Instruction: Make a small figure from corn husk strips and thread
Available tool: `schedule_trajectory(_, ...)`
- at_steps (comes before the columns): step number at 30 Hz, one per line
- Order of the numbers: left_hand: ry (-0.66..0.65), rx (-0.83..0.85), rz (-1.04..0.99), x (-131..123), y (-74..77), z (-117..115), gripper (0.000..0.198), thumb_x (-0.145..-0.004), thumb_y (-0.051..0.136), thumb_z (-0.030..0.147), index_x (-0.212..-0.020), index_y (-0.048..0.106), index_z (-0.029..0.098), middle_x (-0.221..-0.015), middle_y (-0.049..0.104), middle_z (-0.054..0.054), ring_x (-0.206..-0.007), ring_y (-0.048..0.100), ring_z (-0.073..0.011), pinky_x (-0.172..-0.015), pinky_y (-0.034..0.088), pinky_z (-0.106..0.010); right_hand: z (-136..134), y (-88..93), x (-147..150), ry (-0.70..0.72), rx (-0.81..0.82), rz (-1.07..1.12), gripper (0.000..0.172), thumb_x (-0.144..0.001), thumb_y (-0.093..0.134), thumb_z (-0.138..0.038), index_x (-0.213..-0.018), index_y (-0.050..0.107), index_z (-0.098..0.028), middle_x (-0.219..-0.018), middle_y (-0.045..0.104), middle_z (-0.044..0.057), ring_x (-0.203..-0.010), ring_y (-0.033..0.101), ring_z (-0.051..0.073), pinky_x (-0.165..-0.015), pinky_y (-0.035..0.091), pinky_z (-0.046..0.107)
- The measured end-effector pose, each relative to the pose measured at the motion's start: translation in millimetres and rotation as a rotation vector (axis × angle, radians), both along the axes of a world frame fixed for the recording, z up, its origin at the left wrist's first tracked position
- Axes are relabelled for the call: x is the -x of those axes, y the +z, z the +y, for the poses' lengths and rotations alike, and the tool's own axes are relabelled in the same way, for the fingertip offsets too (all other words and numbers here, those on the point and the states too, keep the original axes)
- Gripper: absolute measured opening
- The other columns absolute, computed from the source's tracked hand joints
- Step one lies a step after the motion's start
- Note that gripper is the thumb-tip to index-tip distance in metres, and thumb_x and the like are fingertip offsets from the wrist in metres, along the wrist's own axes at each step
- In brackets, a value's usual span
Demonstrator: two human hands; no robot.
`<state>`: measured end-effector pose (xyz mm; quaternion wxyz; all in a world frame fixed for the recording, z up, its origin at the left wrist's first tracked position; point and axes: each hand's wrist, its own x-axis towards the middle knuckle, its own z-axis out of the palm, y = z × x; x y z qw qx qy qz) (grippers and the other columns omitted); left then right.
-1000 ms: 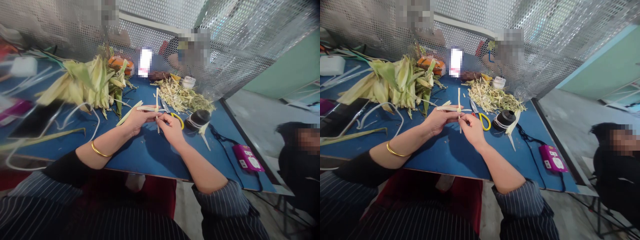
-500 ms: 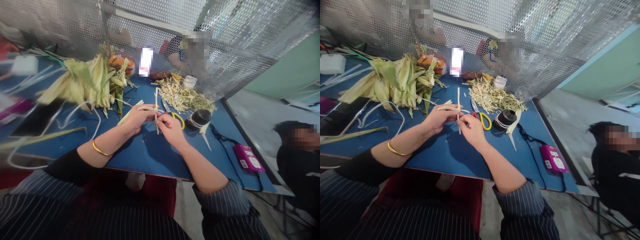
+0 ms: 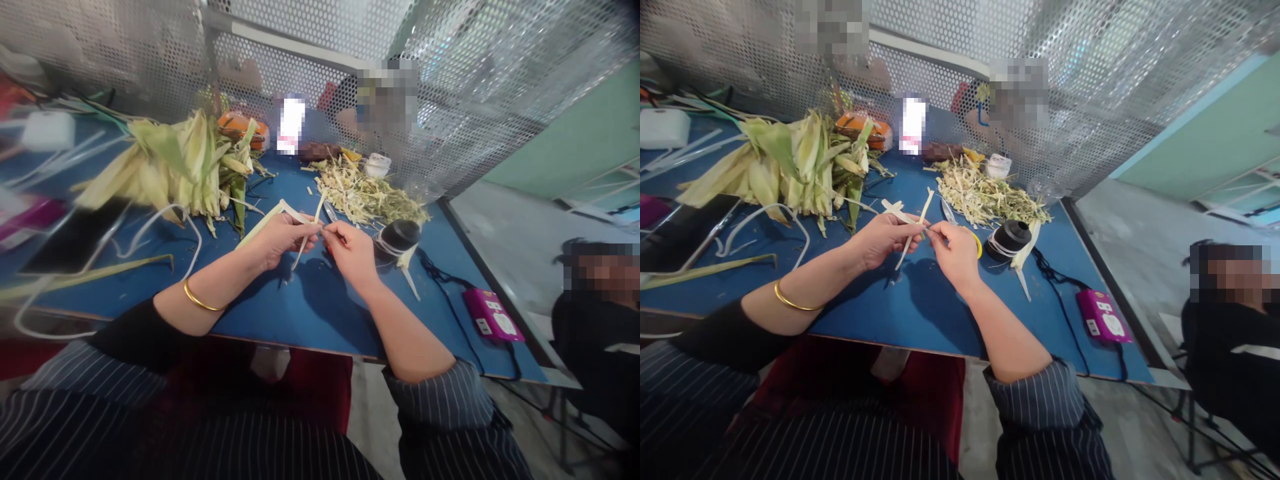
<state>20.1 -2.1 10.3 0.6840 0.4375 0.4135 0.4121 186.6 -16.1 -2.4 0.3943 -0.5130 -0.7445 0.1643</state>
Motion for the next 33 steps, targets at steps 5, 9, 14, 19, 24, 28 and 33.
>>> schedule_trajectory(5,0.091,-0.082,0.092,-5,-1.1,0,0.012,-0.076,0.071,0.019,-0.085,0.068,0.011,-0.057,0.059,0.0,-0.048,0.052,-0.0059,-0.054,0.045,-0.022,-5,3.5,2,0.012,-0.131,-0.085,0.02,-0.085,0.055,-0.024,-0.065,0.058,-0.021,-0.06,0.058,-0.002,-0.062,0.051,0.014,-0.074,0.039,0.03)
schedule_trajectory(9,0.093,-0.084,0.103,-4,-3.4,2,0.009,-0.076,0.071,0.019,-0.078,0.068,0.012,-0.057,0.059,0.0,-0.048,0.052,-0.0063,-0.056,0.046,-0.024,-8,6.0,3,0.036,-0.081,-0.051,0.02,-0.085,0.055,-0.025,-0.065,0.059,-0.02,-0.061,0.059,-0.001,-0.063,0.053,0.014,-0.072,0.04,0.031)
schedule_trajectory(14,0.008,-0.03,0.091,-2,-3.2,4,0.015,-0.082,0.065,0.024,-0.075,0.067,0.011,-0.062,0.062,-0.003,-0.048,0.053,-0.0073,-0.056,0.048,-0.026,2,4.4,-4,-0.054,0.155,0.266,0.037,-0.088,0.049,-0.048,-0.073,0.066,-0.019,-0.067,0.064,0.001,-0.065,0.057,0.015,-0.066,0.042,0.029)
schedule_trajectory(19,-0.048,-0.01,0.109,-4,-2.3,2,0.027,-0.088,0.058,0.032,-0.069,0.063,0.013,-0.06,0.06,-0.002,-0.046,0.051,-0.0075,-0.051,0.045,-0.025,11,-3.4,-7,-0.002,0.348,0.643,0.026,-0.078,0.065,-0.045,-0.078,0.068,-0.02,-0.069,0.063,0.0,-0.063,0.056,0.013,-0.062,0.043,0.027)
schedule_trajectory(24,-0.055,-0.141,0.206,-6,-5.2,-1,0.022,-0.082,0.066,0.029,-0.067,0.063,0.013,-0.051,0.049,0.003,-0.043,0.042,-0.0052,-0.046,0.036,-0.022,8,-4.6,-2,0.027,0.426,0.759,0.02,-0.071,0.072,-0.039,-0.07,0.064,-0.02,-0.063,0.059,-0.002,-0.057,0.05,0.01,-0.057,0.04,0.025)
schedule_trajectory(28,-0.051,-0.231,0.266,-5,-6.8,-3,0.014,-0.081,0.066,0.026,-0.084,0.068,0.013,-0.048,0.045,0.006,-0.041,0.038,-0.0054,-0.043,0.031,-0.022,6,-2.2,0,0.014,0.383,0.697,0.021,-0.072,0.07,-0.038,-0.065,0.061,-0.02,-0.06,0.056,-0.003,-0.055,0.047,0.01,-0.055,0.037,0.025)
schedule_trajectory(33,-0.016,-0.314,0.312,-5,-5.0,-4,0.016,-0.078,0.069,0.028,-0.072,0.067,0.014,-0.048,0.045,0.005,-0.04,0.036,-0.005,-0.043,0.027,-0.022,6,-2.9,2,-0.064,0.273,0.639,0.021,-0.073,0.068,-0.033,-0.061,0.057,-0.02,-0.055,0.053,-0.004,-0.055,0.046,0.011,-0.055,0.036,0.026)
